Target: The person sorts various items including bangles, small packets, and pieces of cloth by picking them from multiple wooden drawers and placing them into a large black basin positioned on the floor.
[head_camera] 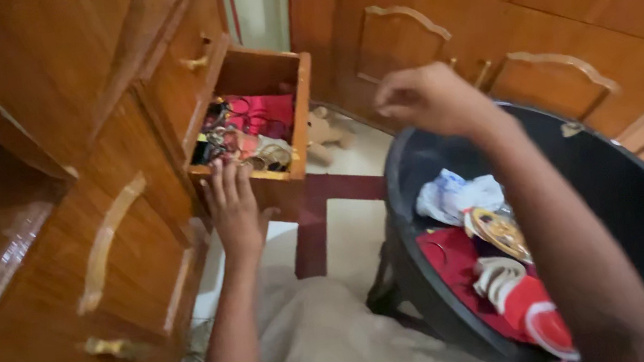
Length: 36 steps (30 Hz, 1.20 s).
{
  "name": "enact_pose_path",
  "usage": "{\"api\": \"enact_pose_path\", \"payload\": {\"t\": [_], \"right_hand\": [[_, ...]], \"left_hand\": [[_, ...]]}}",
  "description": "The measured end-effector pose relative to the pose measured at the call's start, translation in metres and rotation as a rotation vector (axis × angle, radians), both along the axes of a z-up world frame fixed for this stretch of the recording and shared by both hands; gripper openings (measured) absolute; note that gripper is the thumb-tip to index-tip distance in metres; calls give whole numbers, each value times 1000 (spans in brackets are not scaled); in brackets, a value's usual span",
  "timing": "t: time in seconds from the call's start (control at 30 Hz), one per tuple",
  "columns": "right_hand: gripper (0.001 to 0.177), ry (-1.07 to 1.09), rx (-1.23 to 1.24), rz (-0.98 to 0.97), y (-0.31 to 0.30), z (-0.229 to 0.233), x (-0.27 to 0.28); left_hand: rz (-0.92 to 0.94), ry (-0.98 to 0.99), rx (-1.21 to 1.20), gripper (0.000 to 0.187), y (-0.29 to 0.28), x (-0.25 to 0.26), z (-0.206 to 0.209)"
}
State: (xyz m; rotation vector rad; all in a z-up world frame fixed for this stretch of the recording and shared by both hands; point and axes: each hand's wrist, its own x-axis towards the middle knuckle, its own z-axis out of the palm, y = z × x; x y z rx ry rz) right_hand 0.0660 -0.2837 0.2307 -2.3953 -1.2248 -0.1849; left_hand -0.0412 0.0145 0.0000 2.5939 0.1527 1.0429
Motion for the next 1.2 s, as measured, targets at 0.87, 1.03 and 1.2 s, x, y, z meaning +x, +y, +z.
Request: {"api": "enact_pose_path", "payload": {"t": [0.87, 1.03, 1.2], "right_hand": [[28, -230, -187, -109, 60, -41, -14], [22, -132, -232, 103, 175, -88, 44], [25, -276, -314, 144, 251, -161, 106]], "left_hand": [[-31, 1112, -389, 98, -160, -67, -106], [-86, 1174, -295, 88, -158, -61, -140], [-117, 1113, -310, 85, -164, -49, -187]]}}
